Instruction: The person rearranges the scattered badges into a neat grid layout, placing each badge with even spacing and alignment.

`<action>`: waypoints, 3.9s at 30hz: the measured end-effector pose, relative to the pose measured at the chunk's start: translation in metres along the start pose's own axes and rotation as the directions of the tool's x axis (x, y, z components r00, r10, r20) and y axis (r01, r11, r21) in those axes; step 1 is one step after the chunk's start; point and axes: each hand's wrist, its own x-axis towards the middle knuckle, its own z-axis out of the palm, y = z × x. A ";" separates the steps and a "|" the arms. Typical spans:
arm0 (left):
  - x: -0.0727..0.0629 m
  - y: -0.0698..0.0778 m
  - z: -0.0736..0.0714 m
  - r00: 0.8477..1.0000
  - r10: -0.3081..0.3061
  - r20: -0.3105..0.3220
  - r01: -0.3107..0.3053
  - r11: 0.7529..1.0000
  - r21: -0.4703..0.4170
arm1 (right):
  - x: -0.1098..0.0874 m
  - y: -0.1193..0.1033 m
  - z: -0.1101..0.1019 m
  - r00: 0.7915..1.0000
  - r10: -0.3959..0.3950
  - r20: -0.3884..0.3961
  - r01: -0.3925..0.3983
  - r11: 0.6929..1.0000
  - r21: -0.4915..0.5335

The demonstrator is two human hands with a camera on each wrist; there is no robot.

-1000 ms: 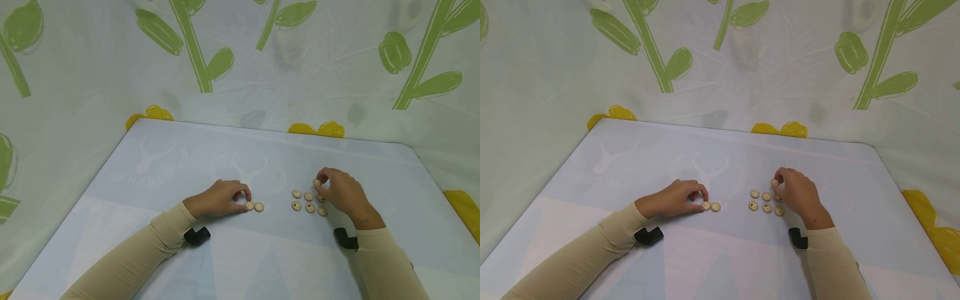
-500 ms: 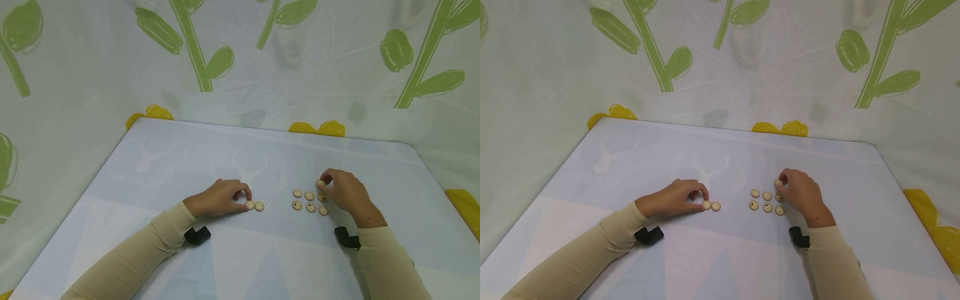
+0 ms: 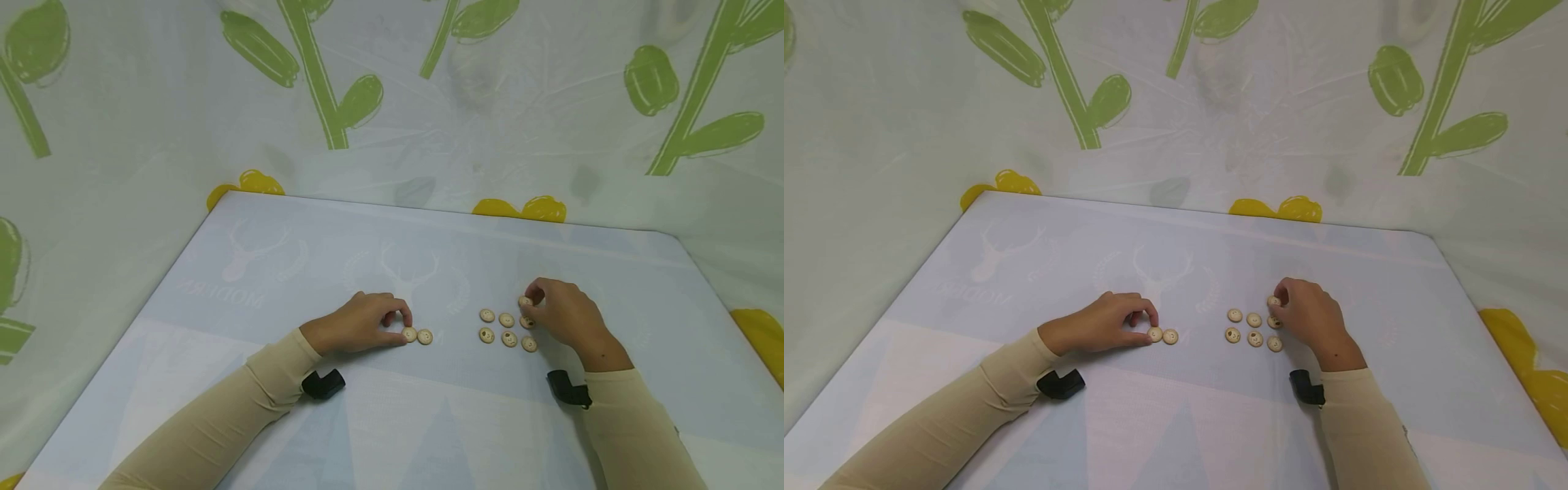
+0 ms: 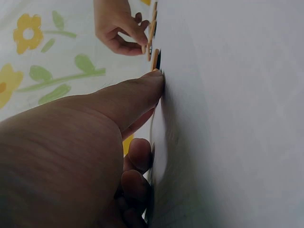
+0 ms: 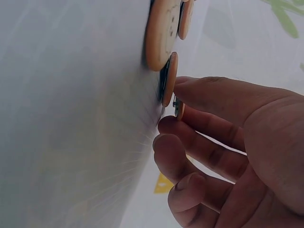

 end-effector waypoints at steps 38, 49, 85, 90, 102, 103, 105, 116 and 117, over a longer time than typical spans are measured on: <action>-0.001 0.004 -0.002 1.000 -0.007 0.008 0.007 1.000 -0.001 | -0.004 -0.011 -0.003 1.000 -0.013 -0.014 0.013 1.000 -0.005; -0.001 0.002 -0.001 1.000 -0.019 0.014 0.018 1.000 0.008 | -0.015 -0.030 -0.007 0.996 -0.060 -0.072 0.058 0.998 -0.035; -0.001 0.002 0.000 1.000 -0.018 0.007 0.018 1.000 0.004 | -0.041 -0.081 0.014 0.930 -0.297 -0.214 0.287 0.955 -0.078; -0.001 0.003 -0.001 1.000 -0.019 0.008 0.019 1.000 0.005 | -0.042 -0.084 0.018 0.918 -0.326 -0.228 0.313 0.945 -0.090; 0.000 0.000 0.002 1.000 -0.002 -0.005 0.002 1.000 0.012 | -0.045 -0.094 0.031 0.910 -0.362 -0.202 0.336 0.929 -0.153; 0.000 0.000 0.002 1.000 -0.002 -0.004 0.002 1.000 0.011 | -0.046 -0.095 0.032 0.911 -0.364 -0.195 0.338 0.928 -0.157; 0.000 0.000 0.002 1.000 -0.006 0.004 0.006 1.000 0.004 | -0.048 -0.098 0.034 0.911 -0.371 -0.181 0.344 0.925 -0.165; -0.004 0.001 0.002 1.000 -0.015 0.009 0.015 1.000 -0.002 | -0.049 -0.110 0.044 0.895 -0.428 -0.125 0.395 0.891 -0.224; -0.004 0.001 0.003 1.000 -0.016 0.012 0.016 1.000 -0.002 | -0.049 -0.111 0.045 0.891 -0.436 -0.125 0.402 0.886 -0.230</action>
